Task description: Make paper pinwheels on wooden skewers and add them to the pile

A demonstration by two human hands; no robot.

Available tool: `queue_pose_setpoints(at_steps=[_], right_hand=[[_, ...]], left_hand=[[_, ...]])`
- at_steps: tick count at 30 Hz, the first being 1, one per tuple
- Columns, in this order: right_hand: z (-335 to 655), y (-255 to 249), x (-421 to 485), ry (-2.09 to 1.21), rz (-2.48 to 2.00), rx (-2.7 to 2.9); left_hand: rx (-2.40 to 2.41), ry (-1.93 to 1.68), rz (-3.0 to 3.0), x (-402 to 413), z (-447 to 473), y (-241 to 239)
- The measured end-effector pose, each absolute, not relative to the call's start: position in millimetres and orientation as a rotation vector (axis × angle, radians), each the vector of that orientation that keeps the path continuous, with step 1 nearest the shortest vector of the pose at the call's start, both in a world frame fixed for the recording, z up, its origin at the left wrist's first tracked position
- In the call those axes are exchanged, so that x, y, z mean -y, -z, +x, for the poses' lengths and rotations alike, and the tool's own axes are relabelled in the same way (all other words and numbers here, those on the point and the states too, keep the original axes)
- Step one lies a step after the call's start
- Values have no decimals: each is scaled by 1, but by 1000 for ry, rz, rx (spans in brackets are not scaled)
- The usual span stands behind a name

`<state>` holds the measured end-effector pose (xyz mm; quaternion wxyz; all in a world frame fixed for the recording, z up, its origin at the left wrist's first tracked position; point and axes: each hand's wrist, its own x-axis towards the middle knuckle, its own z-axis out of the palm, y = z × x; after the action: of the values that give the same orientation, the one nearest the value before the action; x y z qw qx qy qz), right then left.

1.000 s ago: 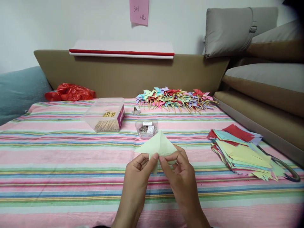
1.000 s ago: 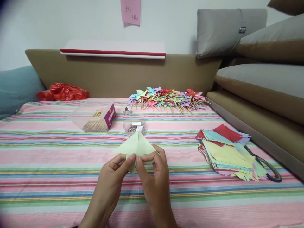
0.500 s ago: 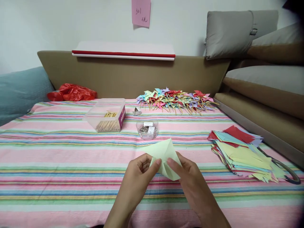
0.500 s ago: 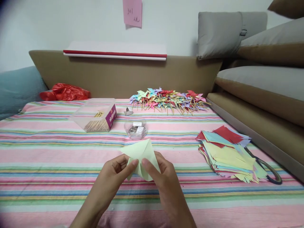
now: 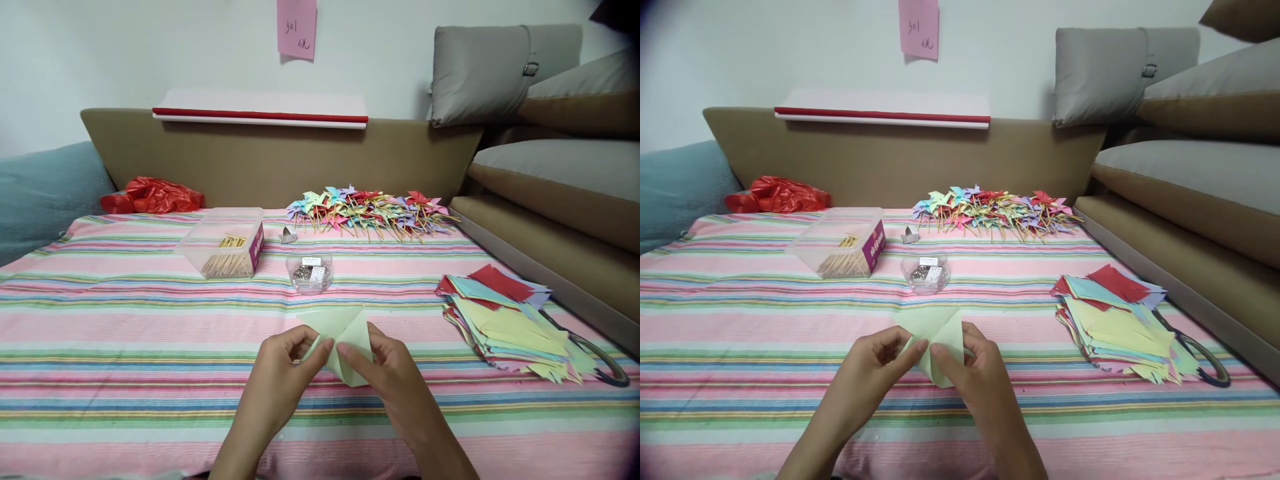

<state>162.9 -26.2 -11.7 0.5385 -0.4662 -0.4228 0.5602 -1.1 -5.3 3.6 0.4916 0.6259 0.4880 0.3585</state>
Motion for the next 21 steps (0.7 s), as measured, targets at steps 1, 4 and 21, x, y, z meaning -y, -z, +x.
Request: queue_pose_setpoints(at_steps=[1,4,21], right_hand=[[162,13,26,-1335,-1110,1011],[160,15,25,-1333,-1118,1008],[133,23,23,-1306,-819,457]], left_hand=[[-1195,-865,1534,5,-2,-3],[-1231,-836,1569,6,-4,-2],[-902,-1102,983,11,22,-2]])
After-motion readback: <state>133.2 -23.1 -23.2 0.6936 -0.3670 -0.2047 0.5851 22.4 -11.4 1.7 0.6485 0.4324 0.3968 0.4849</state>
